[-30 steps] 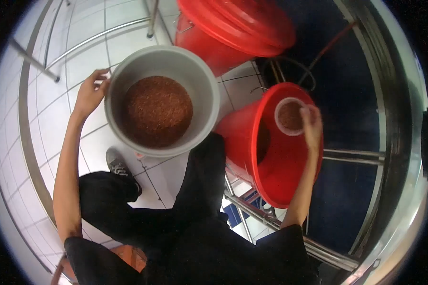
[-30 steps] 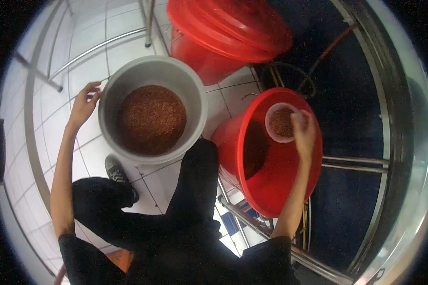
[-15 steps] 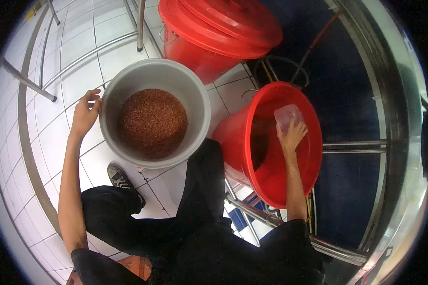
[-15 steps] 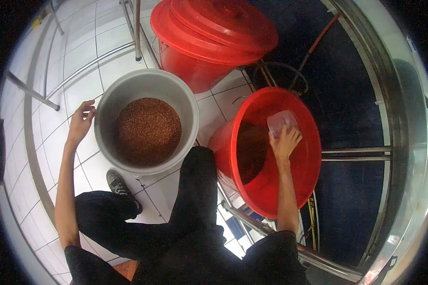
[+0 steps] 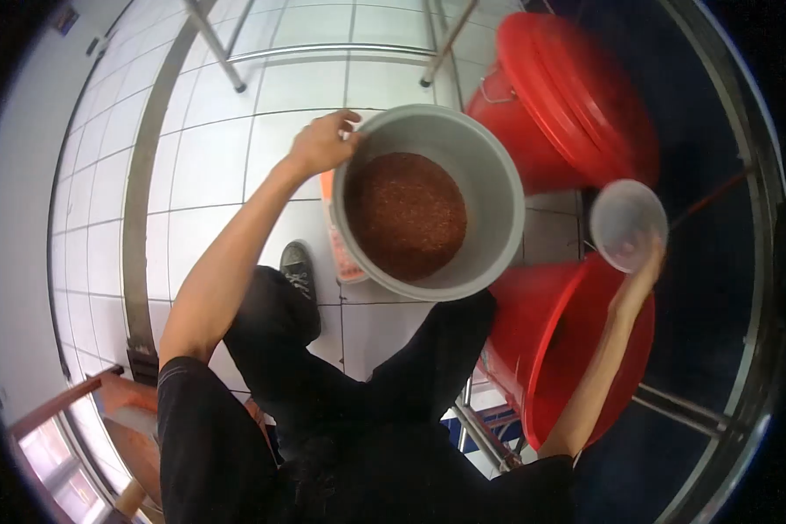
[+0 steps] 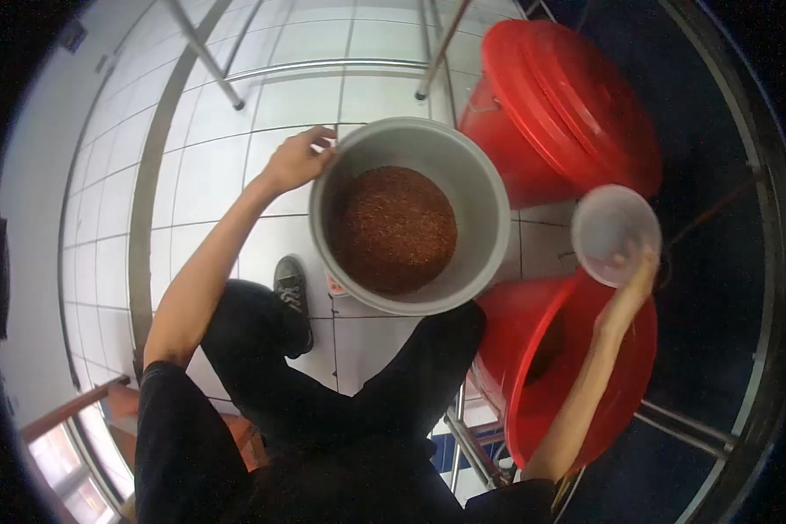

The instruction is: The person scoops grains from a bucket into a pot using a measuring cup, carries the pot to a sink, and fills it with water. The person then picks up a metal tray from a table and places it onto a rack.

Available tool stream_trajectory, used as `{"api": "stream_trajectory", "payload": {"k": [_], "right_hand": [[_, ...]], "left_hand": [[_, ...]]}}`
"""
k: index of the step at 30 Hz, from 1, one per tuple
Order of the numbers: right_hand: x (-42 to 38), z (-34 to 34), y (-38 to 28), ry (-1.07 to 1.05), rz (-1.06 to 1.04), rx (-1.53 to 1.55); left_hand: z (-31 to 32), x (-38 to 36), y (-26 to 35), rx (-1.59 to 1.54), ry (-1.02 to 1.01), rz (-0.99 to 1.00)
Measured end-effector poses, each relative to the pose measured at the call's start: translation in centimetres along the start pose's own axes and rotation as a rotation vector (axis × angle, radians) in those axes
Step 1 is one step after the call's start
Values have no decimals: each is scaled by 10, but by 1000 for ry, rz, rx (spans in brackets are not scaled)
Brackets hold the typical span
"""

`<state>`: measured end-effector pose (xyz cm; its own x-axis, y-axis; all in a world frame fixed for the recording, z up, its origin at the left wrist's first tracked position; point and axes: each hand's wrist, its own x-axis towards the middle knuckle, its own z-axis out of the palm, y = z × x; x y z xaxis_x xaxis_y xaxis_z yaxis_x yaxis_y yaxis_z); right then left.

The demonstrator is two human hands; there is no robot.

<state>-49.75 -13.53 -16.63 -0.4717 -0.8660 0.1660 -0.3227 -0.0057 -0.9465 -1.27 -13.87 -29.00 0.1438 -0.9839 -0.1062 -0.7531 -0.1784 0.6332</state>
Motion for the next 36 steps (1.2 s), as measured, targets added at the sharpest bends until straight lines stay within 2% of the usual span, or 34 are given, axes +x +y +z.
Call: {"api": "stream_trajectory", "payload": {"k": [2, 3, 4, 5, 6, 8, 10, 11, 14, 21, 23, 24, 26, 27, 29, 30, 32, 36], "right_hand": [[0, 49, 9, -238, -28, -145], [-11, 84, 4, -358, -109, -197], [-15, 113, 20, -468, -363, -259], [-31, 140, 17, -537, -330, -398], [-41, 166, 31, -527, -479, -509], [-55, 207, 52, -578, -510, -565], [-72, 244, 71, -402, -740, -836], [-78, 255, 78, -408, -794, -822], [-104, 284, 99, -432, -882, -897], [-140, 296, 98, -601, -844, -884], [-135, 292, 108, -658, -606, -665], [-132, 291, 112, -660, -608, -664], [-122, 289, 121, -835, -198, -517], [-115, 287, 125, -838, -199, -513], [-105, 279, 128, -955, 230, -235], [-102, 274, 130, -960, 231, -236], [-98, 257, 109, -930, 560, 45], [-80, 238, 96, -908, 470, -29]], "left_hand": [[4, 0, -1, 44, 29, 18], [4, -1, -3, 49, 24, 11], [5, -1, -2, 54, 13, 3], [4, -2, 0, 57, 24, -12], [2, -3, 2, 43, -37, -28], [0, -6, 5, 22, -90, -56], [2, -8, 5, 9, -73, -60], [0, -9, 8, 40, -90, -57], [1, -10, 9, 40, -75, -46], [-2, -8, 10, 22, -108, -70], [2, -7, 9, 40, -102, -60], [3, -7, 8, 39, -100, -62], [3, -8, 7, 49, -86, -42], [2, -8, 7, 51, -83, -44], [-1, -10, 8, 28, -96, -56], [-2, -11, 8, 28, -96, -61], [-3, -11, 10, 5, -88, -75], [-3, -10, 13, 23, -94, -79]]}}
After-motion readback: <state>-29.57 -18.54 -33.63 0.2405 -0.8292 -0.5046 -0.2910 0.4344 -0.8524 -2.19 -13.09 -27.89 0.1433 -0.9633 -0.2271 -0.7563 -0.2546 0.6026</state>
